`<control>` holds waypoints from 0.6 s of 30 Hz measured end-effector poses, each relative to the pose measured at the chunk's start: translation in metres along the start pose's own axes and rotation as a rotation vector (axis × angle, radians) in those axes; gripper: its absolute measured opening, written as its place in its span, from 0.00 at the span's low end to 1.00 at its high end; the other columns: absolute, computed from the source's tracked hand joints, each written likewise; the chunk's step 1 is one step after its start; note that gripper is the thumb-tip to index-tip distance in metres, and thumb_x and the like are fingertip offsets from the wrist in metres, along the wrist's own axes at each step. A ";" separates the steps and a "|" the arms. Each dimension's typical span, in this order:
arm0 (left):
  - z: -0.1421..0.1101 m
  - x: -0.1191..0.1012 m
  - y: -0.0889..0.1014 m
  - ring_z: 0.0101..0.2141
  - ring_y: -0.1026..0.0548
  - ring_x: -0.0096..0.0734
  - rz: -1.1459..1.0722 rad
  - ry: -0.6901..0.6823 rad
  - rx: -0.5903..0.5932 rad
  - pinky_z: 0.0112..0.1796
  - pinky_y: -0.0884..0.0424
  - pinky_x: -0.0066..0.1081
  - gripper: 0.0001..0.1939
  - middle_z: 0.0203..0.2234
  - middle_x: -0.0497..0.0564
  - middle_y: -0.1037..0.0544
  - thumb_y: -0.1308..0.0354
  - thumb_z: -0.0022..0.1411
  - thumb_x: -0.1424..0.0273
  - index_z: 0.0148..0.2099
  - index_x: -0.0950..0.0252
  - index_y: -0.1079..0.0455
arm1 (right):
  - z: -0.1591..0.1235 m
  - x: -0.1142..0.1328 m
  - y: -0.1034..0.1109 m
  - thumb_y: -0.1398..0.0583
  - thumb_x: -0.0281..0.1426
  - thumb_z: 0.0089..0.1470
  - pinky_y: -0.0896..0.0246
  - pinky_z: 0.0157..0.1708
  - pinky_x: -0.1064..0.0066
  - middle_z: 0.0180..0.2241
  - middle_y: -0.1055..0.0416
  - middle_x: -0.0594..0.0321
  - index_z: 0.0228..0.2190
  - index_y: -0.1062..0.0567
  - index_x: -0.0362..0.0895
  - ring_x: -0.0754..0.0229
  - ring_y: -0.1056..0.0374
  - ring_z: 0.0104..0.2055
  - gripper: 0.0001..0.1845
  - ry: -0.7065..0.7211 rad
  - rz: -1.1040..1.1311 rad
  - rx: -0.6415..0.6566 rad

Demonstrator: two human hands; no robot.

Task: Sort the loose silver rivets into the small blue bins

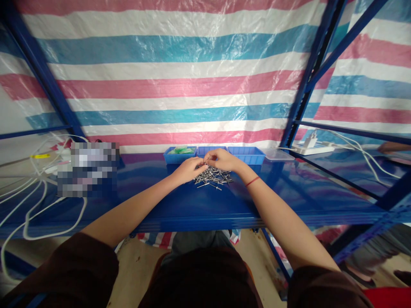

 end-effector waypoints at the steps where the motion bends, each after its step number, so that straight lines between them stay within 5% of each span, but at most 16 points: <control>1: 0.001 0.000 0.001 0.31 0.30 0.32 -0.031 0.011 -0.013 0.34 0.36 0.29 0.12 0.28 0.50 0.27 0.50 0.61 0.65 0.32 0.66 0.32 | 0.001 0.001 0.000 0.44 0.32 0.49 0.43 0.28 0.71 0.27 0.29 0.60 0.31 0.25 0.39 0.65 0.38 0.27 0.11 0.004 0.029 -0.016; 9: 0.003 0.014 0.006 0.30 0.29 0.29 -0.366 0.191 -0.167 0.34 0.36 0.28 0.11 0.26 0.47 0.26 0.49 0.60 0.65 0.33 0.66 0.30 | 0.005 -0.002 0.007 0.39 0.38 0.45 0.44 0.24 0.72 0.21 0.32 0.64 0.29 0.30 0.41 0.67 0.40 0.23 0.13 -0.040 0.312 -0.279; 18: 0.005 0.022 -0.005 0.29 0.28 0.29 -0.507 0.230 -0.168 0.32 0.36 0.28 0.12 0.25 0.49 0.25 0.46 0.57 0.63 0.32 0.68 0.31 | 0.003 0.015 0.008 0.42 0.34 0.48 0.45 0.27 0.72 0.25 0.29 0.62 0.26 0.26 0.40 0.66 0.39 0.25 0.09 0.125 -0.026 -0.383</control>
Point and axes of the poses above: each hand's wrist, its own z-axis towards the middle knuckle, its own y-axis out of the back of the hand, x = y × z, the point moved 6 cm from there along z, towards the middle knuckle
